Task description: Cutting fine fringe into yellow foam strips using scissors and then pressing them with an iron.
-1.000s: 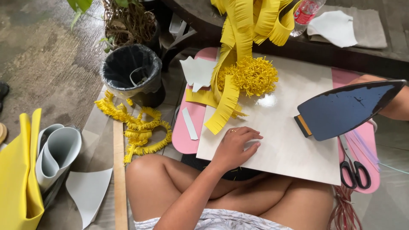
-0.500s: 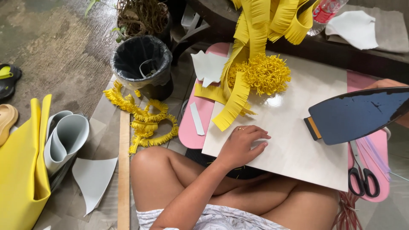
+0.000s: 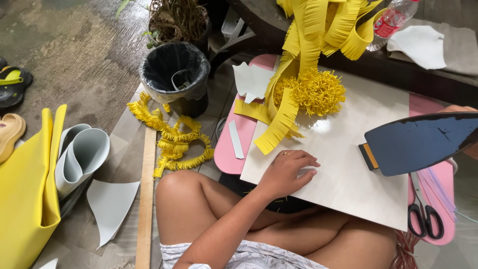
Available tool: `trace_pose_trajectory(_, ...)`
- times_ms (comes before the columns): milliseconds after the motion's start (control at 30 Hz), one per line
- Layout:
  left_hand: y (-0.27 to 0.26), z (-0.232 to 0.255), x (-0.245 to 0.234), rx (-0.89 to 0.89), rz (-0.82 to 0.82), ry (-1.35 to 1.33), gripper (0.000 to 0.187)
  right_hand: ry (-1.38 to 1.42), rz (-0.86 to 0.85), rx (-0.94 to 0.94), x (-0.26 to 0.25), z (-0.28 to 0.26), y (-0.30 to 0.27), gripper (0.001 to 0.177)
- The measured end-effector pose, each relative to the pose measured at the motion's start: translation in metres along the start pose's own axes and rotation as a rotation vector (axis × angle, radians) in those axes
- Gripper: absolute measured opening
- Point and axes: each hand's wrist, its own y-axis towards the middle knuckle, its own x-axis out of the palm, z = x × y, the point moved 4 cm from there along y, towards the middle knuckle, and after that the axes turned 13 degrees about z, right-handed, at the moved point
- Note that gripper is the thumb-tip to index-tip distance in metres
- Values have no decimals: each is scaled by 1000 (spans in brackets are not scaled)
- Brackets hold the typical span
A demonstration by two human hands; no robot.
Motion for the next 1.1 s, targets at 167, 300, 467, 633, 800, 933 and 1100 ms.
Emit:
trace_pose_trajectory(167,-5,-9,10,98,22,-21,13,-7,62,63,14,-34,-40,39)
trace_pose_trajectory(300,3,-3,7,70,2,-36,12,-34,162,131,0,-72,-76,39)
trace_pose_trajectory(467,3,0,6,4,-20,-28,11,-40,214,123,6,-151,-68,40)
trace_pose_trajectory(633,2,1,8,-55,29,-22,15,332,283,410,11,-208,-67,29)
trace_pose_trajectory(800,2,6,6,-70,19,-8,16,15,539,-43,21,-185,-90,62)
trace_pose_trajectory(933,1,3,8,-122,6,14,16,-21,798,-145,22,-196,-129,75)
trace_pose_trajectory(1100,-2,-1,7,-96,2,28,19,-22,1227,-118,64,-228,-195,55)
